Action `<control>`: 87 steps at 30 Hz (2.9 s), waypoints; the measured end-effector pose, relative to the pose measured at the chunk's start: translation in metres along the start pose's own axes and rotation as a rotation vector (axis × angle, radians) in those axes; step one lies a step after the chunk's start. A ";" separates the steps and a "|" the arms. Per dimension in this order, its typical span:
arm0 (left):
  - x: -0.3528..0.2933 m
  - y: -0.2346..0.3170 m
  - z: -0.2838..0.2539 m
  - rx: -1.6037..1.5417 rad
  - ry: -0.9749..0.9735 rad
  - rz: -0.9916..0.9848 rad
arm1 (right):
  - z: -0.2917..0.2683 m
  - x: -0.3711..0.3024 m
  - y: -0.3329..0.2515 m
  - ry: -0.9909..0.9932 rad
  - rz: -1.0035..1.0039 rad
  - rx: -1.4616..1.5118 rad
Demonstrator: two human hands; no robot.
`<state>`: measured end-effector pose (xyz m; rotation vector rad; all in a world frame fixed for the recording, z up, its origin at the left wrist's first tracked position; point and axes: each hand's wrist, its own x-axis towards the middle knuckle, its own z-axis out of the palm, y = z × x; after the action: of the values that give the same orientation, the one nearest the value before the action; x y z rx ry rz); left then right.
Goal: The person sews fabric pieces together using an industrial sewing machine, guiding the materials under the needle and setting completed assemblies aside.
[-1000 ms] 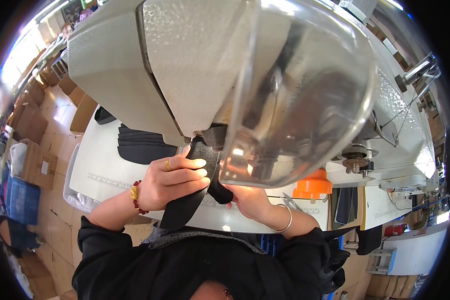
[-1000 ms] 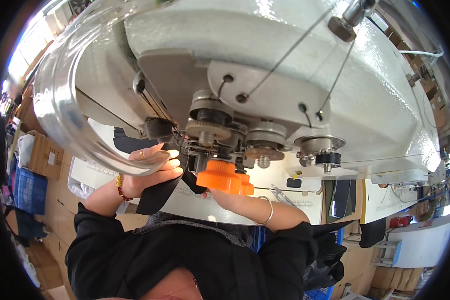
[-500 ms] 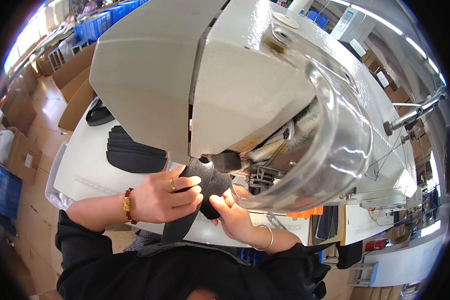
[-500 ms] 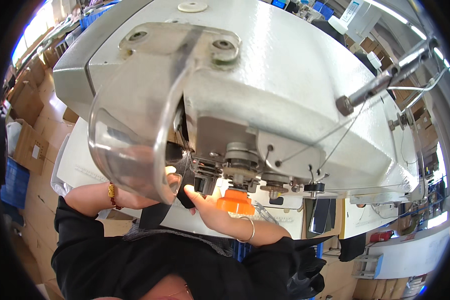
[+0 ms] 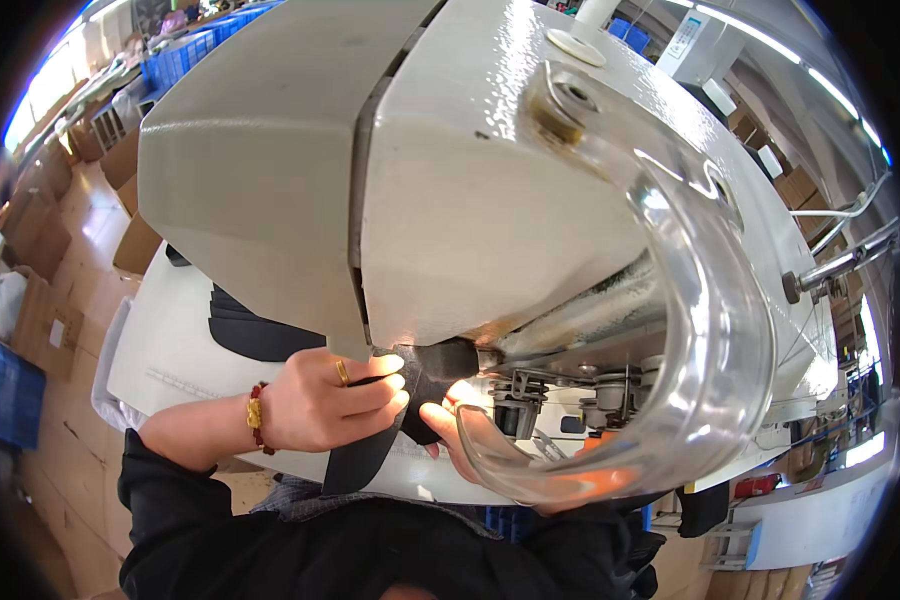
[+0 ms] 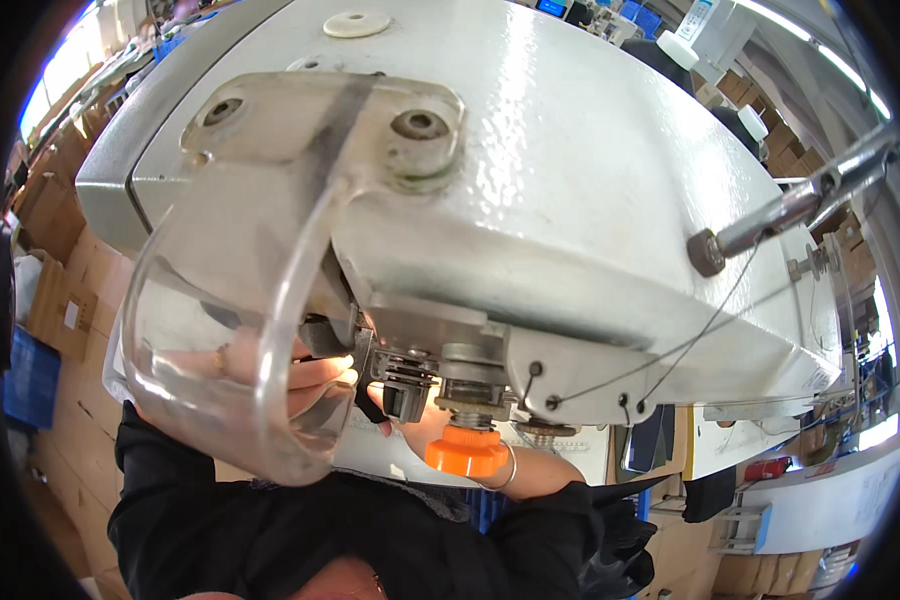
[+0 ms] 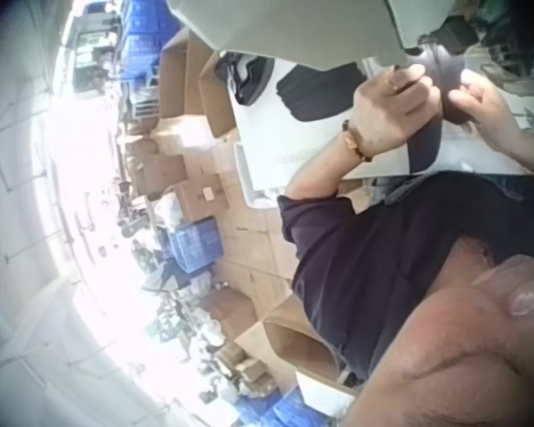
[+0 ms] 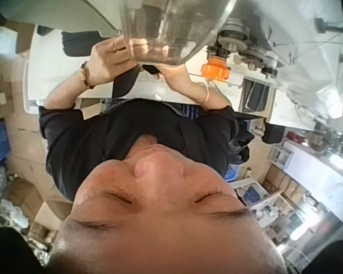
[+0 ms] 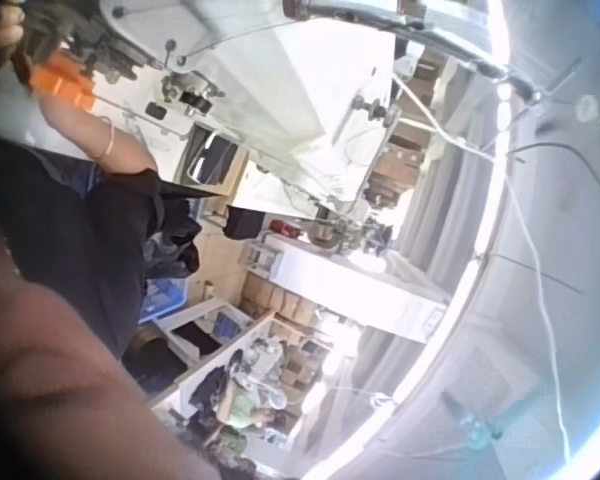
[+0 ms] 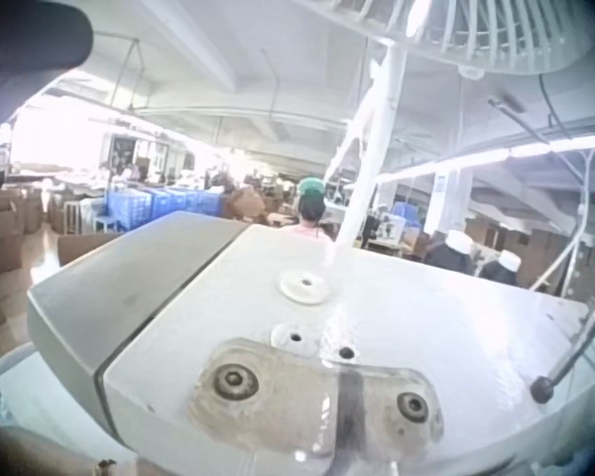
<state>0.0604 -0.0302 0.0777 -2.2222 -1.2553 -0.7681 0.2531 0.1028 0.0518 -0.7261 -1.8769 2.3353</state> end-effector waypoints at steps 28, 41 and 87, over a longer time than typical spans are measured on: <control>-0.017 -0.025 0.011 -0.448 -0.013 -0.456 | -0.012 -0.008 -0.049 0.172 -0.802 -1.193; -0.038 -0.042 0.046 -0.274 0.228 -0.147 | -0.038 0.029 0.010 0.203 -1.012 -1.246; 0.003 -0.006 -0.009 0.053 0.091 -0.074 | -0.065 0.017 0.008 -0.148 -0.763 -1.565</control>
<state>0.0549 -0.0309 0.0870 -2.0852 -1.3043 -0.8446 0.2655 0.1657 0.0295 0.2453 -2.9802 0.2217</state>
